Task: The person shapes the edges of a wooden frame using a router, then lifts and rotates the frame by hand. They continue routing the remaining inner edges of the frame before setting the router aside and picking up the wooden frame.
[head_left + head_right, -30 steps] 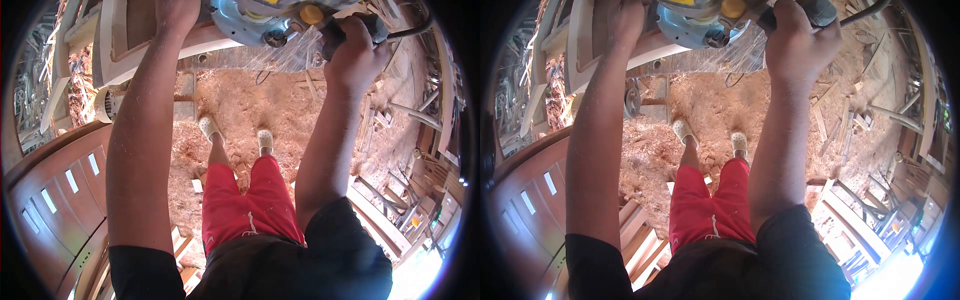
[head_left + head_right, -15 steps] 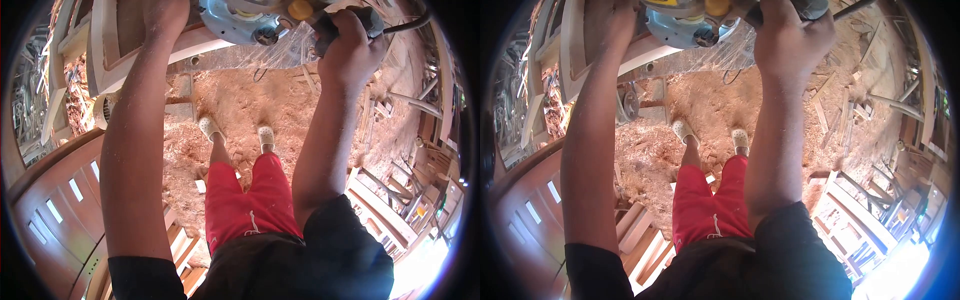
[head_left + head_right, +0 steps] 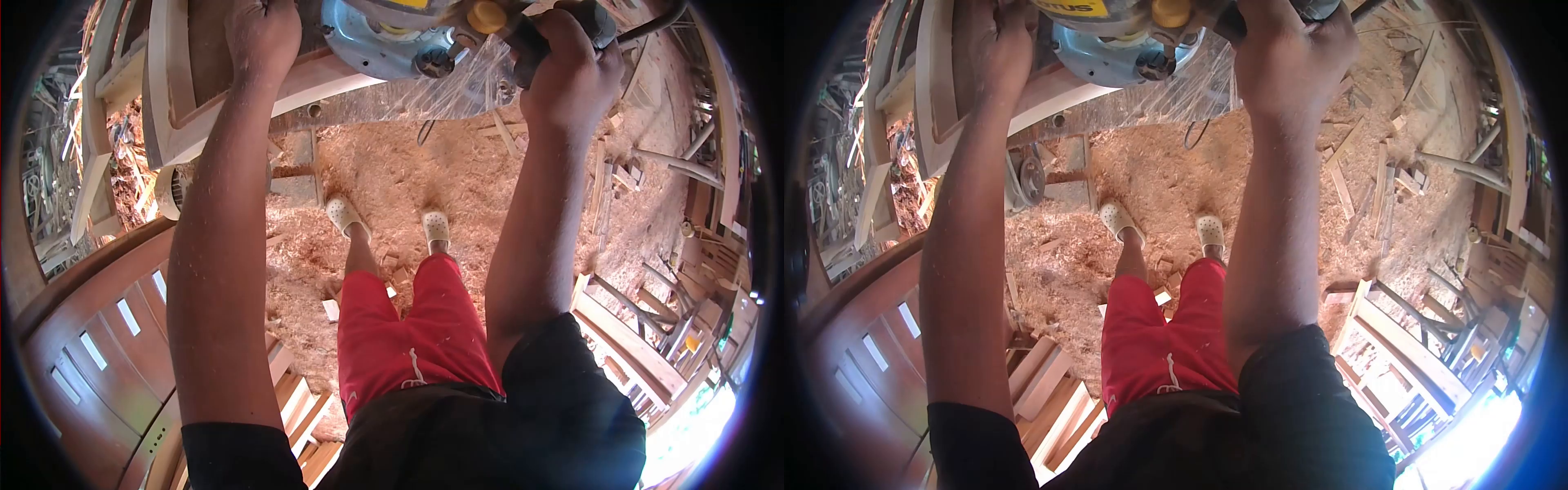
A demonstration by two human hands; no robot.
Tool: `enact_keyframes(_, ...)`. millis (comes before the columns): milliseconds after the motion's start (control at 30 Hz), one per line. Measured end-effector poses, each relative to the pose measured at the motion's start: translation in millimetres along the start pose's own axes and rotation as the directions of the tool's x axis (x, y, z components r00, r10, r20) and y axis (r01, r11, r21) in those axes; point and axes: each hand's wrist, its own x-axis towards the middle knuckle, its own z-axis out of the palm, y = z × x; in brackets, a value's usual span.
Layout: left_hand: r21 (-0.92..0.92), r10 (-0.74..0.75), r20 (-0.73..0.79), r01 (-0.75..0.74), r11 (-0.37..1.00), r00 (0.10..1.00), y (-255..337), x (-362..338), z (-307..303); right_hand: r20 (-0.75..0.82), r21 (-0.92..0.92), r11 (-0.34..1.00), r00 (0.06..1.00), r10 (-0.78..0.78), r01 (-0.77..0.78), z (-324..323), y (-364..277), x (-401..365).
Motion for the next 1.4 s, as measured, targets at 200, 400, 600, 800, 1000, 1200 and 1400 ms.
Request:
enact_keyframes(200,-0.063,0.04,0.0,-0.04,0.997,0.999,2.0,-1.5,4.0,-0.007,0.041,0.999,1.0,-0.027,0.027,-0.9,-0.8,1.0)
enact_keyframes(400,-0.085,0.074,0.029,-0.072,0.994,0.997,9.8,-1.9,4.7,-0.006,-0.047,0.999,1.0,0.004,-0.004,-6.7,-1.2,1.3)
enact_keyframes(600,0.045,0.177,0.034,-0.179,0.983,0.984,8.1,-0.1,2.0,-0.055,-0.014,1.0,0.998,-0.01,0.009,-8.8,4.9,-0.1)
enact_keyframes(800,0.079,0.165,0.05,-0.169,0.982,0.985,9.5,-0.9,0.3,-0.083,-0.039,0.999,0.996,-0.028,0.025,-1.3,-3.5,-8.6)
enact_keyframes(1000,0.095,0.167,0.055,-0.171,0.981,0.984,12.7,-2.6,0.1,-0.036,-0.004,1.0,0.999,-0.021,0.02,-5.1,-5.8,-9.3)
enact_keyframes(1200,0.142,0.173,0.037,-0.177,0.974,0.984,9.7,-1.5,-0.3,-0.111,0.147,0.989,0.993,0.032,-0.015,-11.0,9.2,-6.4)
enact_keyframes(1400,0.022,0.048,0.023,-0.049,0.999,0.999,19.6,-5.6,1.8,-0.034,0.053,0.998,0.999,-0.015,0.017,-11.2,6.8,-5.5)
